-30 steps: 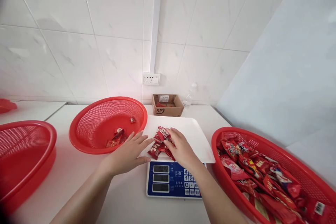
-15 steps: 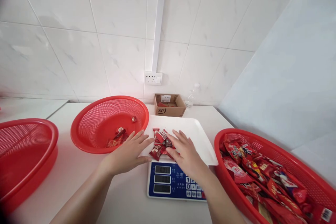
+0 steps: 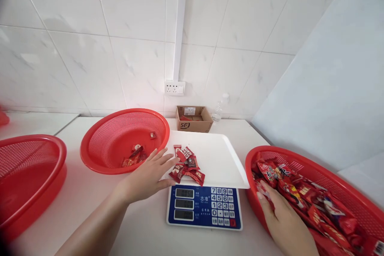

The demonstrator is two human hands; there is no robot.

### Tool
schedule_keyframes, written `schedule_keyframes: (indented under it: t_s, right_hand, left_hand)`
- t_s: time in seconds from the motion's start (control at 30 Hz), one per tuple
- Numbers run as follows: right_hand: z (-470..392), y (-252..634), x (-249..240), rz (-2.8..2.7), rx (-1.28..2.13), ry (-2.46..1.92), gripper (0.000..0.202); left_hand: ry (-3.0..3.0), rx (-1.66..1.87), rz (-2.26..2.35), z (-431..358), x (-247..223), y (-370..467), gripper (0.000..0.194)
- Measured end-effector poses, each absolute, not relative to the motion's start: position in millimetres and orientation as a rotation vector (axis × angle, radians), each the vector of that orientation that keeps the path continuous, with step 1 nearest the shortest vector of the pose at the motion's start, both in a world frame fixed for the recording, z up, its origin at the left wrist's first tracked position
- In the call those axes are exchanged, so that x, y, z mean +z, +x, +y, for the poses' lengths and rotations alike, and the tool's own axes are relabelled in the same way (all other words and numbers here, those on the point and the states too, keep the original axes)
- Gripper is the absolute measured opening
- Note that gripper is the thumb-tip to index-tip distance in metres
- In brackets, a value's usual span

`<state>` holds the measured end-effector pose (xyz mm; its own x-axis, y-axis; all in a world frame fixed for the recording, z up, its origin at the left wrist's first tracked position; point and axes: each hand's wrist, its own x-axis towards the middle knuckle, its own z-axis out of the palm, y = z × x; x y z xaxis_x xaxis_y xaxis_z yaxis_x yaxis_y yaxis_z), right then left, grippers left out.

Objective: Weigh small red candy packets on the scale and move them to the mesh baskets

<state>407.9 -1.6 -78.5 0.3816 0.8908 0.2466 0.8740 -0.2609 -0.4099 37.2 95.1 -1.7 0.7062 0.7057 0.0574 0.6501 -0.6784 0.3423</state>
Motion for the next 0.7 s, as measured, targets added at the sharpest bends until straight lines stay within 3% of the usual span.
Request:
schedule_keyframes:
  t_s: [0.33,0.7]
  right_hand:
    - [-0.2,406.0,-80.9,-1.509,0.138,-2.157,0.061]
    - [-0.3,408.3,-85.3,-1.516,0.119,-2.173,0.062]
  left_hand:
    - [2.668,0.234,0.989,94.2,-7.2,47.3,0.032]
    - [2.653,0.204,0.961,93.5,-6.5,46.5,0.035]
